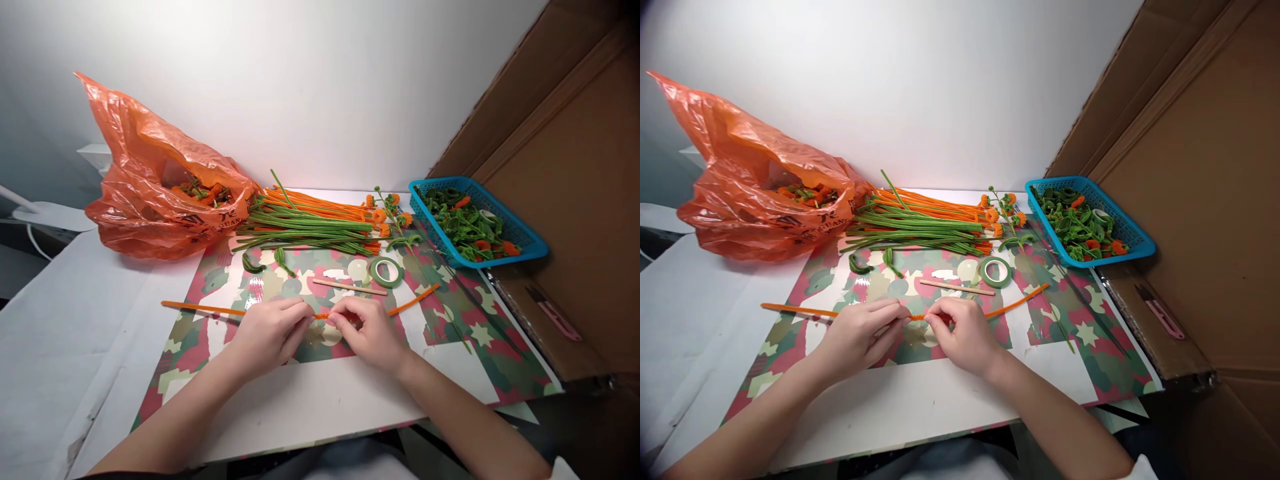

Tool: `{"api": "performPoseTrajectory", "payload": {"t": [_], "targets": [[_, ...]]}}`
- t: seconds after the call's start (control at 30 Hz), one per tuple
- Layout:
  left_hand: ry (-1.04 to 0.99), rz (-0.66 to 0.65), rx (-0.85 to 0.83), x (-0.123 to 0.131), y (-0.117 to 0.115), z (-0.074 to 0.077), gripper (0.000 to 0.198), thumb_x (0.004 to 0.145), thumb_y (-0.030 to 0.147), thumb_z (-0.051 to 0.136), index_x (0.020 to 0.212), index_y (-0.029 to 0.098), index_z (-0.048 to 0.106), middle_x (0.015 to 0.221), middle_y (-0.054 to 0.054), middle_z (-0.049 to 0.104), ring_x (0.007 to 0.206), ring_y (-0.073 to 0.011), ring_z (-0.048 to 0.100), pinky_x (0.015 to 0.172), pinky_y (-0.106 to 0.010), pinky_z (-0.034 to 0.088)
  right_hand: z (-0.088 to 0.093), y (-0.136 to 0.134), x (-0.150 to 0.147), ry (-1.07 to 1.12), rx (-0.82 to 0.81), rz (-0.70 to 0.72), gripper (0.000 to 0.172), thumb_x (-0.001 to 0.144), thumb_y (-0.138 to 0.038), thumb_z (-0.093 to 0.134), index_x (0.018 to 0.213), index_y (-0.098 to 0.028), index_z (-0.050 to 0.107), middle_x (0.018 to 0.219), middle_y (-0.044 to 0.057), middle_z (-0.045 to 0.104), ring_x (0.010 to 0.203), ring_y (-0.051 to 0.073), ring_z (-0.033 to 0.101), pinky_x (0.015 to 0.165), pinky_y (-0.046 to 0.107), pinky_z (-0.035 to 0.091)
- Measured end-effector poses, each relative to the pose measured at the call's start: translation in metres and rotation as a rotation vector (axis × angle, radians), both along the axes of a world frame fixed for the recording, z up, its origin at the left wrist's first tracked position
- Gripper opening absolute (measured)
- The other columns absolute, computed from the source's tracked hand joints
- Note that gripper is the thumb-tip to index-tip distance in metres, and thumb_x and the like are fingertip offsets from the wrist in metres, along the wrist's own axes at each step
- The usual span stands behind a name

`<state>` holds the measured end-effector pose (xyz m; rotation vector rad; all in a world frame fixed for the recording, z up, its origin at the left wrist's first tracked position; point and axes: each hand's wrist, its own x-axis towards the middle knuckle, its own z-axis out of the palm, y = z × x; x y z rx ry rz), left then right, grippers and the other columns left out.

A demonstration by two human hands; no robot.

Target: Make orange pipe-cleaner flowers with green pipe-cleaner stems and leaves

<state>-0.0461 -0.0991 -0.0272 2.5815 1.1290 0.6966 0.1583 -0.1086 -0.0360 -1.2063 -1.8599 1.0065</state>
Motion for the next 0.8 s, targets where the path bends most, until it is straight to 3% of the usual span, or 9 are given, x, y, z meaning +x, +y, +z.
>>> {"api": "performPoseTrajectory", "payload": {"t": [0.23,0.33,0.43,0.63,0.8], "targets": [[-0.095,-0.002,-0.412,-0.003,0.004,0.014,0.028,0.093,0.021,0.042,0.068,0.018,0.055,0.056,0.003,0.054,0.051,-0.0106,0.046,0.051,-0.020,0.035,-0.013,-0.001,0.000,-0.184,0.589,0.020,0.019,0.093,-0.016,0.048,0.079,-0.017,0.062,0.069,0.004,0.066,0.064,0.016,0.058,0.059,0.028,0.041],[-0.102,-0.025,-0.521,-0.005,0.004,0.016,0.031,0.094,0.023,0.041,0.068,0.018,0.056,0.053,0.004,0.052,0.049,-0.0097,0.045,0.049,-0.019,0.035,-0.015,0.000,0.000,-0.182,0.687,0.036,0.017,0.093,-0.014,0.049,0.083,-0.016,0.063,0.072,0.006,0.068,0.066,0.017,0.060,0.060,0.028,0.043],[-0.078,-0.013,-0.399,-0.007,0.005,0.013,0.025,0.094,0.022,0.043,0.075,0.018,0.059,0.058,0.004,0.056,0.051,-0.0095,0.048,0.050,-0.019,0.036,-0.011,0.001,0.000,-0.114,0.529,0.038,0.017,0.093,-0.016,0.050,0.082,-0.018,0.064,0.073,0.004,0.069,0.067,0.016,0.061,0.061,0.027,0.045],[0.033,-0.001,0.084,-0.008,0.005,-0.002,0.021,0.096,0.019,0.042,0.083,0.019,0.059,0.071,0.002,0.065,0.055,-0.0108,0.054,0.049,-0.021,0.032,-0.002,0.003,0.000,0.059,-0.079,-0.010,0.011,0.088,-0.018,0.057,0.080,-0.019,0.066,0.076,0.002,0.070,0.067,0.014,0.064,0.060,0.024,0.049],[0.094,-0.023,0.255,-0.006,0.006,-0.006,0.023,0.098,0.020,0.041,0.083,0.019,0.058,0.067,0.001,0.062,0.053,-0.0127,0.049,0.048,-0.024,0.030,-0.001,0.004,0.000,0.073,-0.244,-0.004,0.012,0.085,-0.018,0.056,0.075,-0.018,0.063,0.071,0.000,0.066,0.063,0.012,0.060,0.056,0.022,0.046]]}}
